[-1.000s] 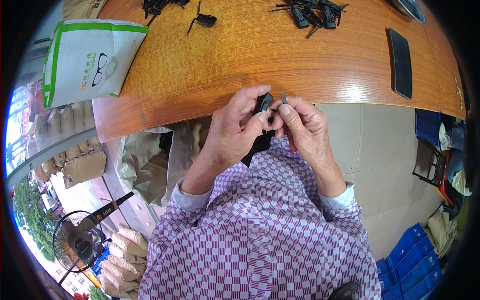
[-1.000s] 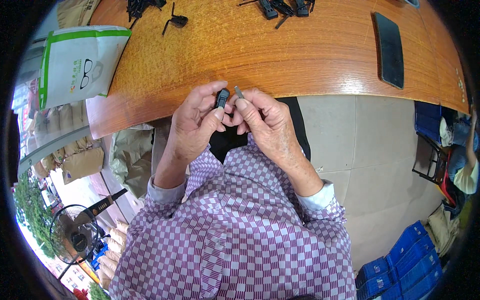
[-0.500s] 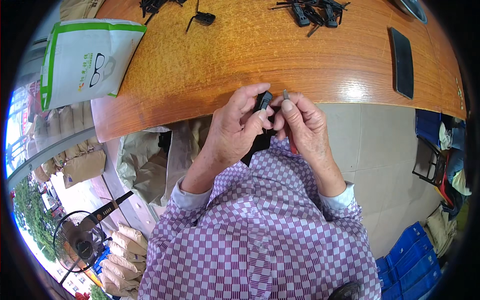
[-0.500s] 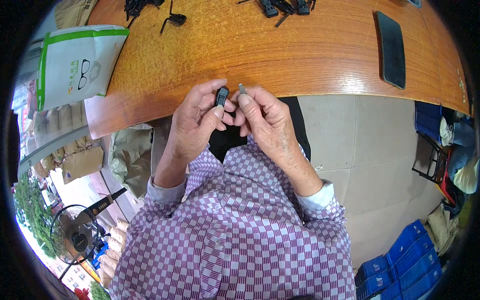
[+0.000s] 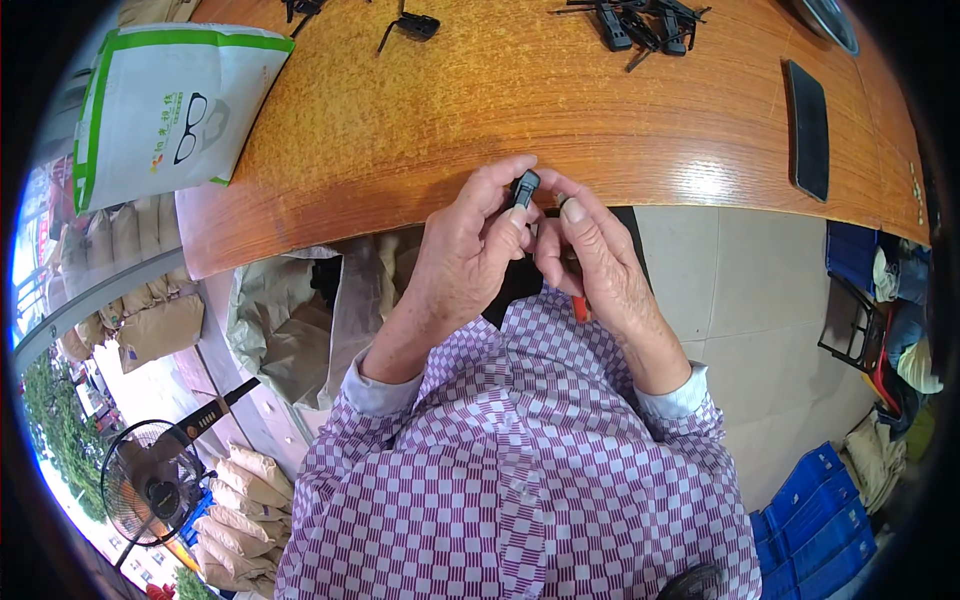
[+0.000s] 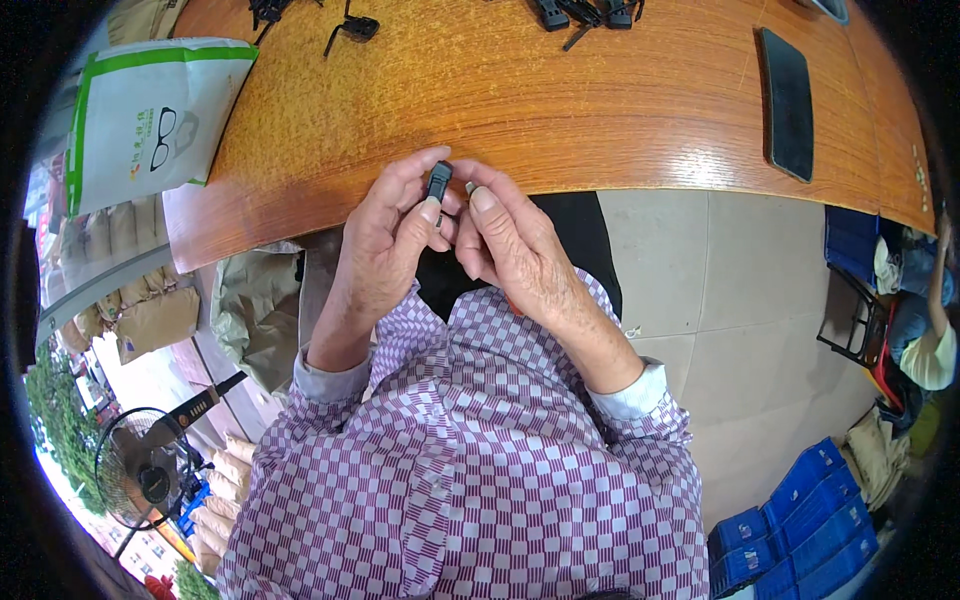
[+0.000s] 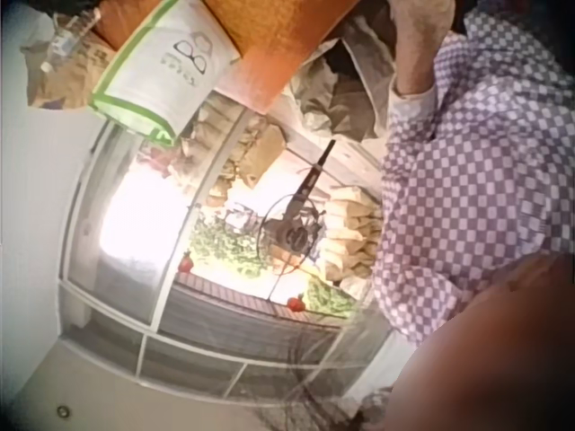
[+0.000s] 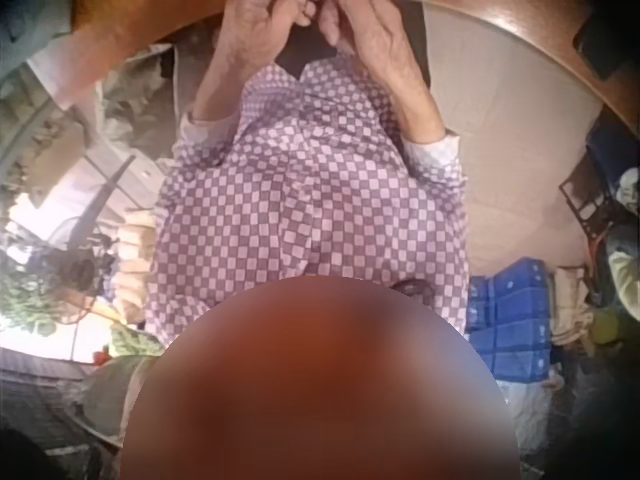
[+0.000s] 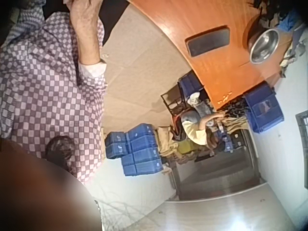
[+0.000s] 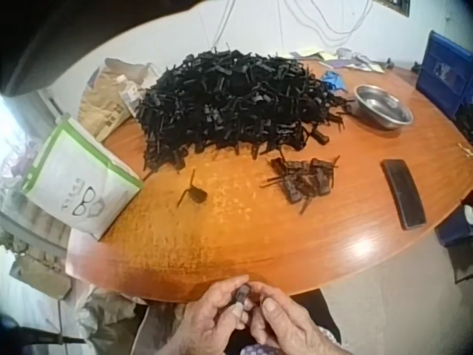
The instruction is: Trimming excess material from small black plastic parts using hand snips at a production workstation.
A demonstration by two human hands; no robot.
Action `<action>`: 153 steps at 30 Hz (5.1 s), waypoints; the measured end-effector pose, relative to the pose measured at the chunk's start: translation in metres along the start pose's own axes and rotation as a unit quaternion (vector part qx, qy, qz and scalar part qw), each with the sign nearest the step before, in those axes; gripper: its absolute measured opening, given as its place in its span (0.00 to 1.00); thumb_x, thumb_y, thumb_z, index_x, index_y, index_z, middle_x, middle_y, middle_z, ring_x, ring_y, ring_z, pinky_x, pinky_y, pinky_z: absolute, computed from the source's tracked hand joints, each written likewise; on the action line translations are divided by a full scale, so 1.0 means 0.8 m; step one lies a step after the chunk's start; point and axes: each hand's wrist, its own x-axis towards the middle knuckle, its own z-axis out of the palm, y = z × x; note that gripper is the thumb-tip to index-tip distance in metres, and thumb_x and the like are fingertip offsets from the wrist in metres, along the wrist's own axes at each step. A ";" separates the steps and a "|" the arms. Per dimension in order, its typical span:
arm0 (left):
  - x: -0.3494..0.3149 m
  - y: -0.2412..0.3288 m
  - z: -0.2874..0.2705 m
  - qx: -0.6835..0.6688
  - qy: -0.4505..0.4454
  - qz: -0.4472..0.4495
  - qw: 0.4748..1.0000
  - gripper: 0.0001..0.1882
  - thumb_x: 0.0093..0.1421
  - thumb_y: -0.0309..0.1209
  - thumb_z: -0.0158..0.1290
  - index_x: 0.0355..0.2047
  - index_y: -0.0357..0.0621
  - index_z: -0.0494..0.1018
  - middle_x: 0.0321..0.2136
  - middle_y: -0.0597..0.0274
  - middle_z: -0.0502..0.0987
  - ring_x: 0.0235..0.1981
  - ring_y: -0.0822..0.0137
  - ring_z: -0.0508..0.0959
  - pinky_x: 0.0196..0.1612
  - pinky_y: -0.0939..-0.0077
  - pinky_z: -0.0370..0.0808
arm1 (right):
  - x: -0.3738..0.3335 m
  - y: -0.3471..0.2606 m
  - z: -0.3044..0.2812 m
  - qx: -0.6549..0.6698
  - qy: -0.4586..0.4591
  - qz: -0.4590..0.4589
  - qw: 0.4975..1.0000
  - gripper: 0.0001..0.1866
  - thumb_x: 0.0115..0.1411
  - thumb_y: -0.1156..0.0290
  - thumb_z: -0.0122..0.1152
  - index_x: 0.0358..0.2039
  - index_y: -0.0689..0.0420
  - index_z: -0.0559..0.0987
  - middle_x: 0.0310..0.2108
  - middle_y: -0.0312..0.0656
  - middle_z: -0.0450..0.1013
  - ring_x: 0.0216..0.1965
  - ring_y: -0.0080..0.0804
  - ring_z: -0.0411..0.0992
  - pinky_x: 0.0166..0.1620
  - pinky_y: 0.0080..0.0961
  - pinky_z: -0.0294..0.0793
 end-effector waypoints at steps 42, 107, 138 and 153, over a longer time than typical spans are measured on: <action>-0.019 -0.007 -0.059 -0.280 0.052 -0.004 0.959 0.14 0.64 0.29 0.45 0.50 0.44 0.65 0.35 0.55 0.75 0.35 0.62 0.78 0.34 0.74 0.75 | 0.107 -0.059 -0.006 -0.440 -0.097 -0.209 0.868 0.22 0.61 0.59 0.55 0.48 0.61 0.68 0.24 0.42 0.73 0.25 0.31 0.72 0.29 0.26 0.69; -0.020 -0.004 -0.054 0.121 0.080 0.097 0.985 0.19 0.54 0.15 0.50 0.45 0.39 0.59 0.29 0.61 0.70 0.31 0.74 0.73 0.36 0.81 0.71 | 0.037 -0.026 0.057 -0.305 -0.104 -0.047 0.946 0.08 0.66 0.70 0.44 0.39 0.62 0.68 0.15 0.39 0.63 0.17 0.24 0.64 0.22 0.23 0.64; 0.001 0.011 -0.023 -0.366 -0.083 -0.061 0.925 0.22 0.64 0.29 0.44 0.58 0.42 0.59 0.32 0.57 0.72 0.21 0.76 0.68 0.20 0.87 0.63 | 0.049 -0.007 -0.010 0.053 -0.077 -0.041 0.995 0.11 0.62 0.67 0.55 0.41 0.60 0.71 0.25 0.34 0.70 0.18 0.11 0.61 0.18 0.08 0.56; -0.014 0.001 -0.021 0.105 0.059 0.115 0.986 0.18 0.60 0.20 0.47 0.52 0.39 0.66 0.38 0.55 0.76 0.34 0.67 0.77 0.37 0.78 0.73 | 0.035 -0.002 0.018 -0.148 -0.031 -0.063 0.987 0.16 0.66 0.61 0.47 0.47 0.60 0.70 0.20 0.28 0.63 0.17 0.11 0.56 0.19 0.10 0.51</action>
